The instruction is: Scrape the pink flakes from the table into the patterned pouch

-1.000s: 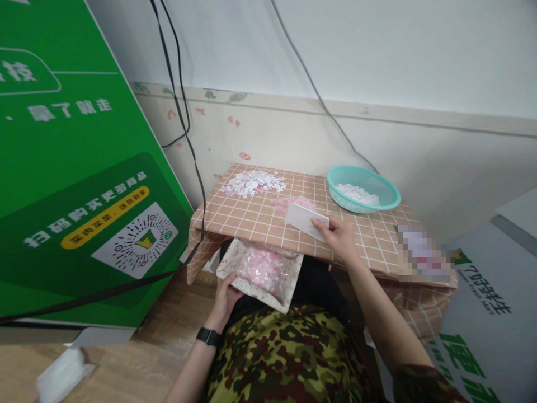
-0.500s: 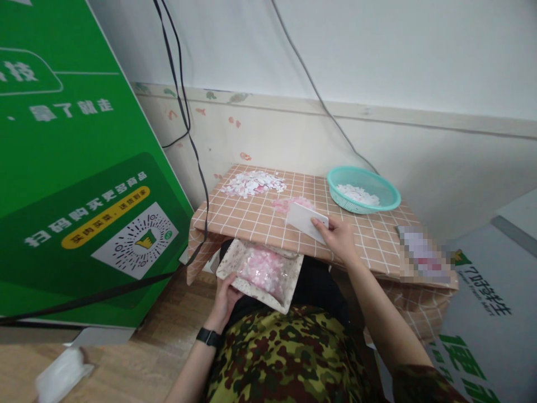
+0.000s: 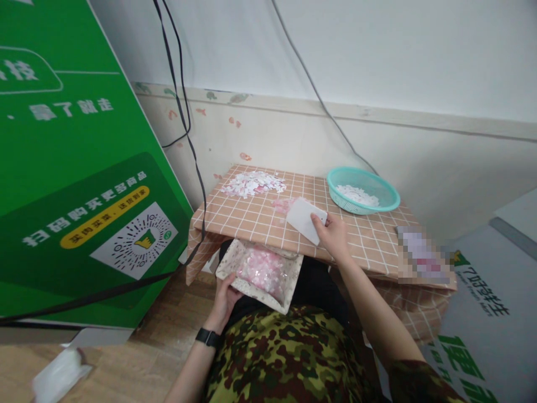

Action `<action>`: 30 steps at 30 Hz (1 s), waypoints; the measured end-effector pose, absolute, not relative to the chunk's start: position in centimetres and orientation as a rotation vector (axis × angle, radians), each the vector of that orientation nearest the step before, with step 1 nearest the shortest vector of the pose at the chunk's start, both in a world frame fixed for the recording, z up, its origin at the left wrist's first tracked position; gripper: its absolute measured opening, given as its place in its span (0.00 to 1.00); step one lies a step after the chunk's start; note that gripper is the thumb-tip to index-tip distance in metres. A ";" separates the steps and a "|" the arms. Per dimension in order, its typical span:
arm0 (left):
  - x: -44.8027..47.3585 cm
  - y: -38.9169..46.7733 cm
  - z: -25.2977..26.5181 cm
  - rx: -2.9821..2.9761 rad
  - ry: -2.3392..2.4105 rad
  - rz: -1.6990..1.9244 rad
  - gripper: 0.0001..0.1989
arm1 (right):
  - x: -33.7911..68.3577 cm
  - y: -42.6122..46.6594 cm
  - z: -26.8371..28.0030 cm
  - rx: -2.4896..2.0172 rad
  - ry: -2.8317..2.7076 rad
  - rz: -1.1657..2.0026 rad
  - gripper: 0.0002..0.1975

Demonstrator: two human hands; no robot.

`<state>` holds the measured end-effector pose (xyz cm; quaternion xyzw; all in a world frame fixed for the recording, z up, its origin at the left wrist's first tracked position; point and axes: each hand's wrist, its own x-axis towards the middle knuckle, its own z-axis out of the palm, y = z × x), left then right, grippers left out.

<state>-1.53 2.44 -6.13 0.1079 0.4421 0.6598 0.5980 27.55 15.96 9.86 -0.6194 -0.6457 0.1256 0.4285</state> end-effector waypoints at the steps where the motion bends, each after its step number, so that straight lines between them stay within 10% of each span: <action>1: -1.5 2.4 -6.1 0.253 1.023 1.530 0.33 | 27.6 16.0 9.9 -1.557 -1.615 0.295 0.23; 30: -1.5 2.3 -5.9 0.243 1.024 1.520 0.35 | 25.9 14.6 8.7 -1.516 -1.718 -0.049 0.24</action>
